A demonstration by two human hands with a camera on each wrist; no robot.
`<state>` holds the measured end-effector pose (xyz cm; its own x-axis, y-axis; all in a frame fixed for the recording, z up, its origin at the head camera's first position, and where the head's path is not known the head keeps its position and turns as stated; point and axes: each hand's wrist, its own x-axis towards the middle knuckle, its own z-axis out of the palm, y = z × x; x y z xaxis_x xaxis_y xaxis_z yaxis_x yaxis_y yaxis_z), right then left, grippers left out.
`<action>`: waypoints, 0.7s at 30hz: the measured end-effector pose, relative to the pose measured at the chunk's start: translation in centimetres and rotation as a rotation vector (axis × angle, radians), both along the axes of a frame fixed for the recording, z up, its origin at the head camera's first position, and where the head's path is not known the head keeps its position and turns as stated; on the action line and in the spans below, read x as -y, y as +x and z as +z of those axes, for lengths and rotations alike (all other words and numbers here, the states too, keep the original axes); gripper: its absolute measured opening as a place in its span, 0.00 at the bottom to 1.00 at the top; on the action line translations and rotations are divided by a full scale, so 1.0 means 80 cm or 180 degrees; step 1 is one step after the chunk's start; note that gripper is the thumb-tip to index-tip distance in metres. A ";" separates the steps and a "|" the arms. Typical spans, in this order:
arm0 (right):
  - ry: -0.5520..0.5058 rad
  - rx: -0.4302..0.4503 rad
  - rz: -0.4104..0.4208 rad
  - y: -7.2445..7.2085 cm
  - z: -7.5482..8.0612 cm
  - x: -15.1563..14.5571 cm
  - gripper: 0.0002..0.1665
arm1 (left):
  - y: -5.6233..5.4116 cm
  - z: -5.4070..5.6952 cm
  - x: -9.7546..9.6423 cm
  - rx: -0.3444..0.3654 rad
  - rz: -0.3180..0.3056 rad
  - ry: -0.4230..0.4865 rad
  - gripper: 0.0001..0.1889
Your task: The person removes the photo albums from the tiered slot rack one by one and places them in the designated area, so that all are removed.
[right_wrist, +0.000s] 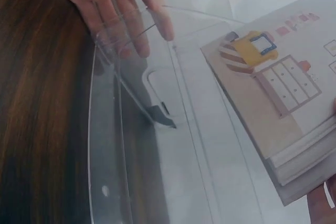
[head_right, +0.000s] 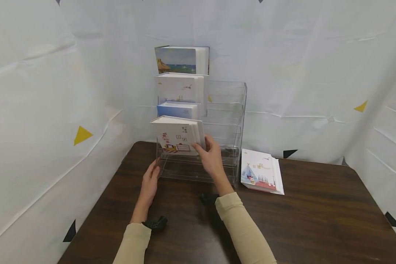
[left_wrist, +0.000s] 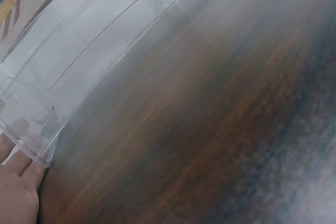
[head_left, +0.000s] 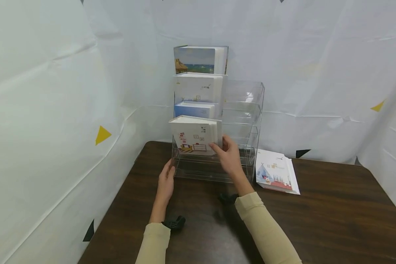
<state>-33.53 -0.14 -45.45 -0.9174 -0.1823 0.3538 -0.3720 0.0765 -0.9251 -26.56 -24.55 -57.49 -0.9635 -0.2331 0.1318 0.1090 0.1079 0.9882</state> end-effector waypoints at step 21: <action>-0.0497 -0.0492 -0.0403 0.033 0.019 -0.065 0.20 | -0.002 0.004 0.001 0.0031 -0.0064 0.0097 0.27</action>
